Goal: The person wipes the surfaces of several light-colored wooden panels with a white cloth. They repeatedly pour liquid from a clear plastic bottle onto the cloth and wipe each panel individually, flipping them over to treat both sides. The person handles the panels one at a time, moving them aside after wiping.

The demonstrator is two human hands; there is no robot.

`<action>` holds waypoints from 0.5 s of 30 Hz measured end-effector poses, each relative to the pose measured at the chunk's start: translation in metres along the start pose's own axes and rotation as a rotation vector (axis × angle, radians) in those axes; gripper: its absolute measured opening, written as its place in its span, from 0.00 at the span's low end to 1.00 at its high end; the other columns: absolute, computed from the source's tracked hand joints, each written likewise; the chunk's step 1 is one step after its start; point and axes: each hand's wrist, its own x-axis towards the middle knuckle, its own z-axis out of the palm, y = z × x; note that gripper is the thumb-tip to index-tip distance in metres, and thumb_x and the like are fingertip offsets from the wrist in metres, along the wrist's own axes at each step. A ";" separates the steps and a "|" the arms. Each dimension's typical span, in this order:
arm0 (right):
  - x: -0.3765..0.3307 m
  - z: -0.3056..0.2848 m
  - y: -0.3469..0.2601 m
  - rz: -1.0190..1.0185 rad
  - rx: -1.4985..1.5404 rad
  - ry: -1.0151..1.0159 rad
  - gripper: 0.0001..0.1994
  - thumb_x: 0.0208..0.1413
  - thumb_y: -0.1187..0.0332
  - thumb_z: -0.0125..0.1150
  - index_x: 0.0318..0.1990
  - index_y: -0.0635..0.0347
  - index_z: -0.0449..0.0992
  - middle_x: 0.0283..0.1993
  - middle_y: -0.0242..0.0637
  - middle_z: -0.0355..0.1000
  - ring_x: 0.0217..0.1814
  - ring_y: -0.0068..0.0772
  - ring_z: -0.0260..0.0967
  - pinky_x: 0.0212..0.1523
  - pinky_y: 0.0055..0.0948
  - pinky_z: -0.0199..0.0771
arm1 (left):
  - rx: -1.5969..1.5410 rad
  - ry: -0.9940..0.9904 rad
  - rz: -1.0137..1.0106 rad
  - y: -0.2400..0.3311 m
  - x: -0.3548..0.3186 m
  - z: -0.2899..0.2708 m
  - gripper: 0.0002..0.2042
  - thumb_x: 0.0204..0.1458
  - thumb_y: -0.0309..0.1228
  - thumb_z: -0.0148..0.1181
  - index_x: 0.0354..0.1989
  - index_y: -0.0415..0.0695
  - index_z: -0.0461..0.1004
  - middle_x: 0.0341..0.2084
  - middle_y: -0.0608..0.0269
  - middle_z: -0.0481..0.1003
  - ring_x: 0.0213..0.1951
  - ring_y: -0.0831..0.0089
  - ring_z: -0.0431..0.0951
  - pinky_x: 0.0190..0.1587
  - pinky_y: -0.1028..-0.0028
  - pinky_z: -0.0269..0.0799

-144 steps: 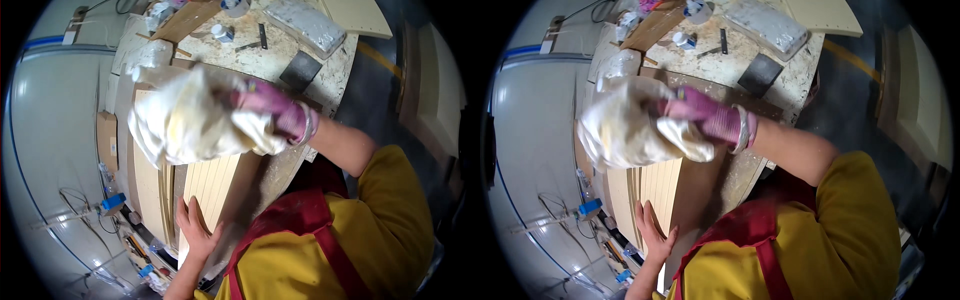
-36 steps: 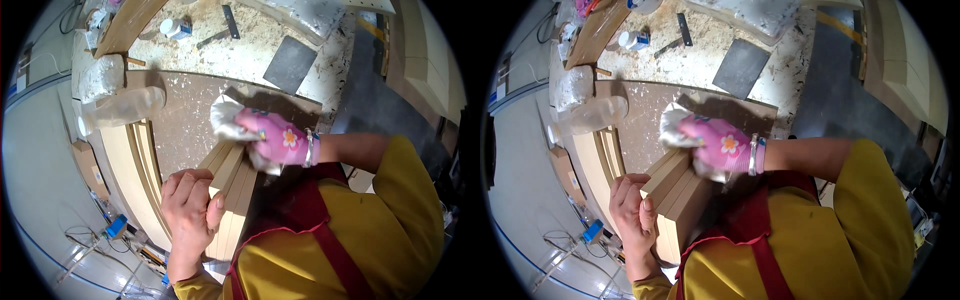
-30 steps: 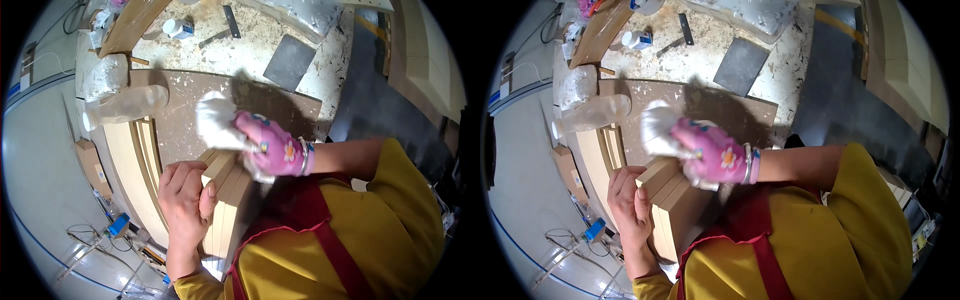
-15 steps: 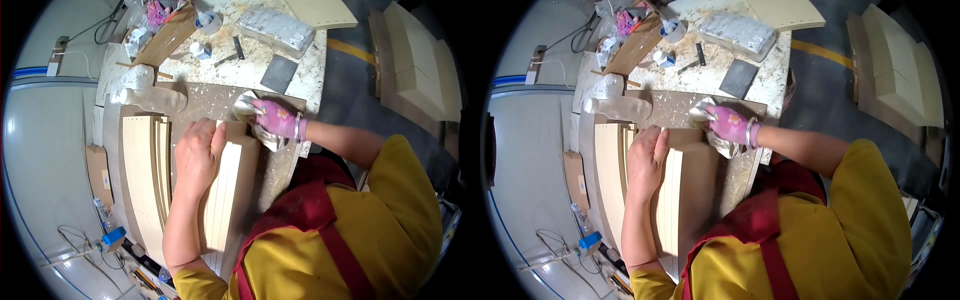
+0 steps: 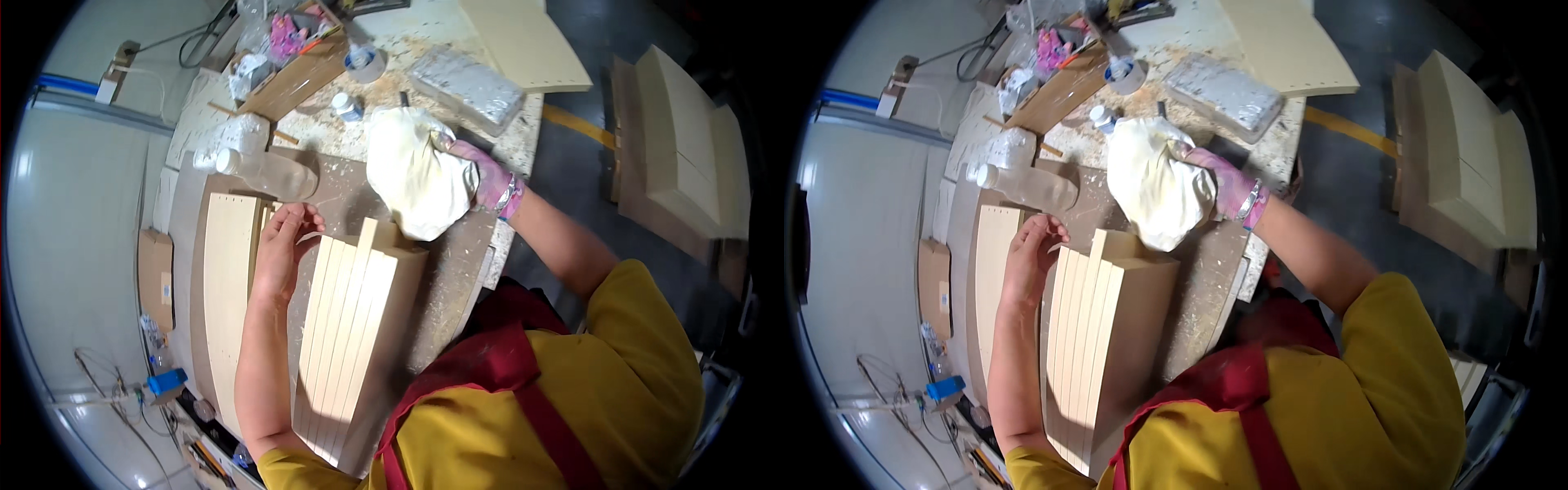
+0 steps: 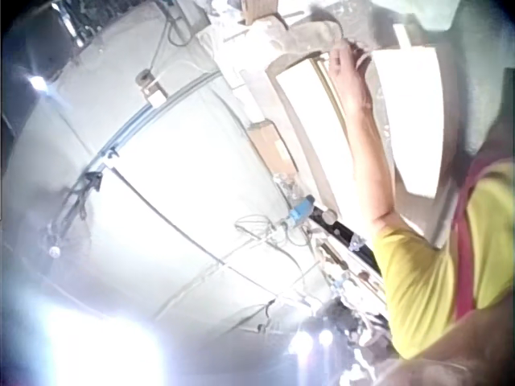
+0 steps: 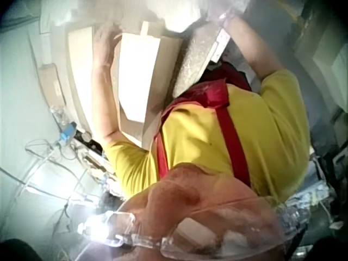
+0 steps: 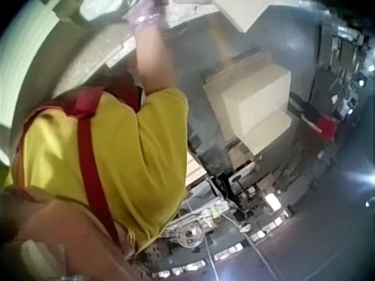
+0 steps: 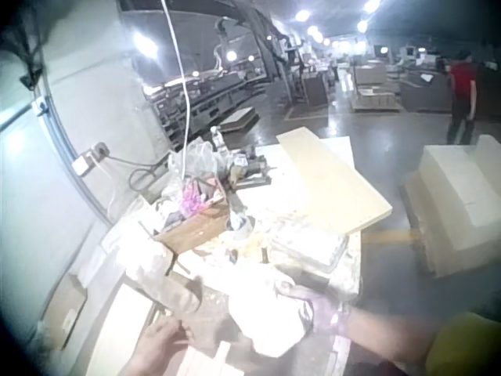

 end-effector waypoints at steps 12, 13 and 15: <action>0.066 -0.056 0.047 0.248 0.360 0.130 0.13 0.59 0.64 0.52 0.48 0.57 0.73 0.48 0.39 0.74 0.49 0.39 0.73 0.54 0.45 0.72 | 0.239 0.451 0.320 -0.054 0.117 -0.059 0.45 0.45 0.33 0.69 0.68 0.42 0.44 0.61 0.52 0.57 0.60 0.62 0.61 0.60 0.67 0.60; 0.068 -0.053 0.041 0.261 0.369 0.132 0.13 0.59 0.64 0.51 0.48 0.57 0.73 0.49 0.39 0.74 0.49 0.39 0.72 0.54 0.45 0.72 | 0.231 0.469 0.312 -0.053 0.129 -0.057 0.42 0.46 0.33 0.69 0.66 0.41 0.47 0.59 0.53 0.60 0.59 0.63 0.63 0.59 0.67 0.60; 0.073 -0.047 0.037 0.292 0.384 0.127 0.13 0.60 0.64 0.51 0.48 0.58 0.73 0.49 0.39 0.74 0.49 0.40 0.72 0.55 0.45 0.72 | 0.221 0.518 0.298 -0.049 0.134 -0.053 0.36 0.48 0.32 0.67 0.63 0.37 0.54 0.55 0.55 0.65 0.56 0.65 0.66 0.58 0.69 0.61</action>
